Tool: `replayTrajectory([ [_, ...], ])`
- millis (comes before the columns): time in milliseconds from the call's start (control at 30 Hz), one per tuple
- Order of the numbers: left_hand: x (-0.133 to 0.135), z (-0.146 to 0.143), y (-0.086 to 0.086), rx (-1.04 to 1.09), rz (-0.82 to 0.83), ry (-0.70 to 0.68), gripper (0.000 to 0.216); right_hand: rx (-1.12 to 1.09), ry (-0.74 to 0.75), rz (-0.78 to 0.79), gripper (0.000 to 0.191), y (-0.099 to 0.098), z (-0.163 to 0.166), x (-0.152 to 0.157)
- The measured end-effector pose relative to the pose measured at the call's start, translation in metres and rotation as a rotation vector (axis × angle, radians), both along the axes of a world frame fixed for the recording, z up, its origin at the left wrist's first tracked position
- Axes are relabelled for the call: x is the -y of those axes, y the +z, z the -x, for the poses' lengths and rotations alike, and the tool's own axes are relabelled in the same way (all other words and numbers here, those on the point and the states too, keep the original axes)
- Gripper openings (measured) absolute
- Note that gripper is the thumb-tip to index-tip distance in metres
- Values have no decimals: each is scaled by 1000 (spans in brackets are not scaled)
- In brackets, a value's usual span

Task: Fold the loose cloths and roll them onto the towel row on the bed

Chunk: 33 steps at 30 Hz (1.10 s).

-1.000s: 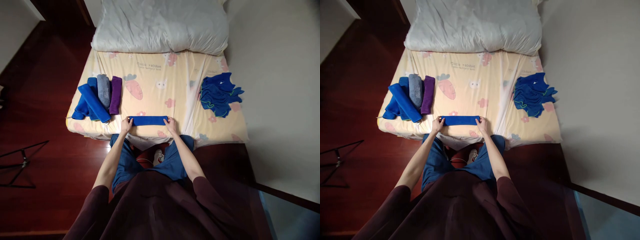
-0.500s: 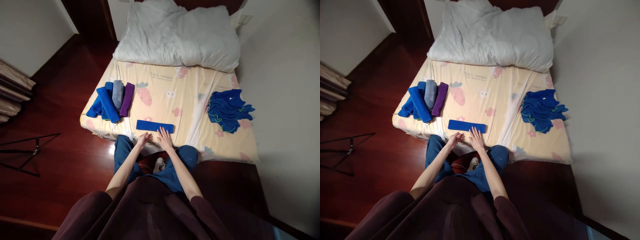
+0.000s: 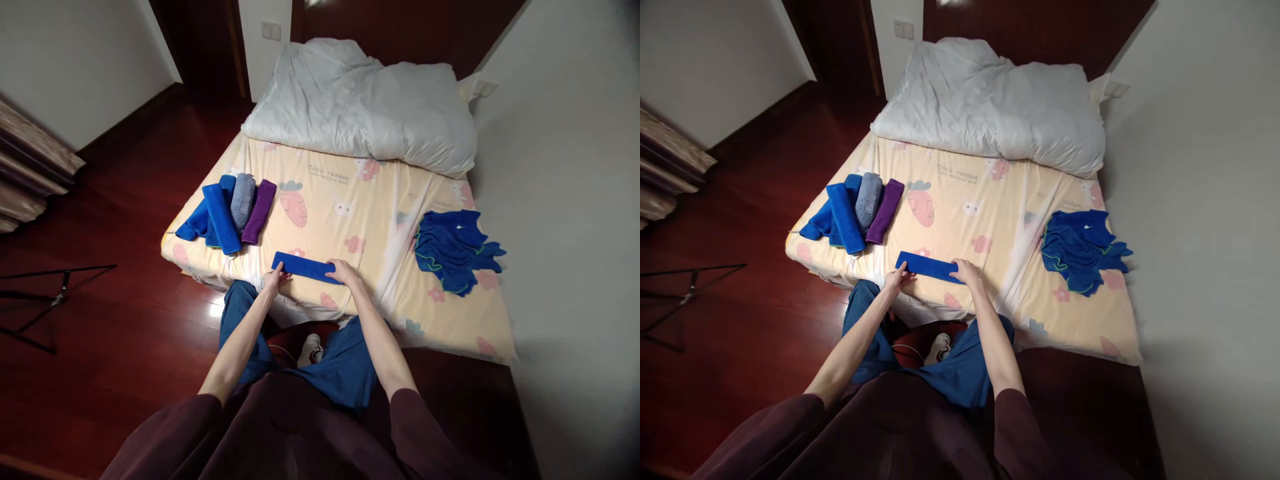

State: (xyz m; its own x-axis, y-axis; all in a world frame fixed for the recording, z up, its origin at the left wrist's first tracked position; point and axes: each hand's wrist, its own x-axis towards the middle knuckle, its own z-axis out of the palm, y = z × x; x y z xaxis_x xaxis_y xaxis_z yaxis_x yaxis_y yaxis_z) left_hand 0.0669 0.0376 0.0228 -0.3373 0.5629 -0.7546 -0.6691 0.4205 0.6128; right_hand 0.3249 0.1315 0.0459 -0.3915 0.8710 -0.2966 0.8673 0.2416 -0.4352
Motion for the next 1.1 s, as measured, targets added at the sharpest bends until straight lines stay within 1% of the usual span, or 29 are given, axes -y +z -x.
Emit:
replayTrajectory([
  [67,-4,3,-3,-2,-7,-4,35,75,50,102,55,1,5,-15],
  [133,-9,6,-5,-22,-16,-1,37,109,77,104,56,-1,10,-22],
  [200,-12,7,-4,-48,-25,-9,39,118,72,102,53,-4,13,-25],
  [267,-15,8,0,-83,-46,-29,39,114,48,119,50,-6,11,-23],
  [367,-16,9,15,-167,-129,-101,36,86,25,122,44,-5,7,-16],
  [433,-19,11,29,-252,-223,-152,35,49,24,106,38,-1,9,-11],
  [500,-26,16,47,-342,-351,-194,36,-1,19,124,32,5,15,-7],
  [600,-44,30,80,-483,-546,-256,35,-97,-19,135,29,17,37,-5],
  [667,-57,41,106,-609,-656,-309,32,-182,-41,94,31,23,56,-6],
  [767,-75,60,149,-820,-792,-428,29,-312,-89,7,38,27,92,-9],
  [833,-82,71,174,-950,-841,-505,30,-352,-161,-39,44,26,119,-14],
  [900,-87,82,194,-1054,-861,-566,31,-353,-225,-55,46,23,145,-19],
  [933,-89,87,201,-1099,-863,-589,31,-353,-243,-51,46,21,157,-22],
  [1000,-92,97,208,-1173,-858,-620,31,-378,-249,-33,44,15,178,-28],
  [1100,-96,109,204,-1238,-842,-630,30,-453,-242,13,40,3,202,-36],
])
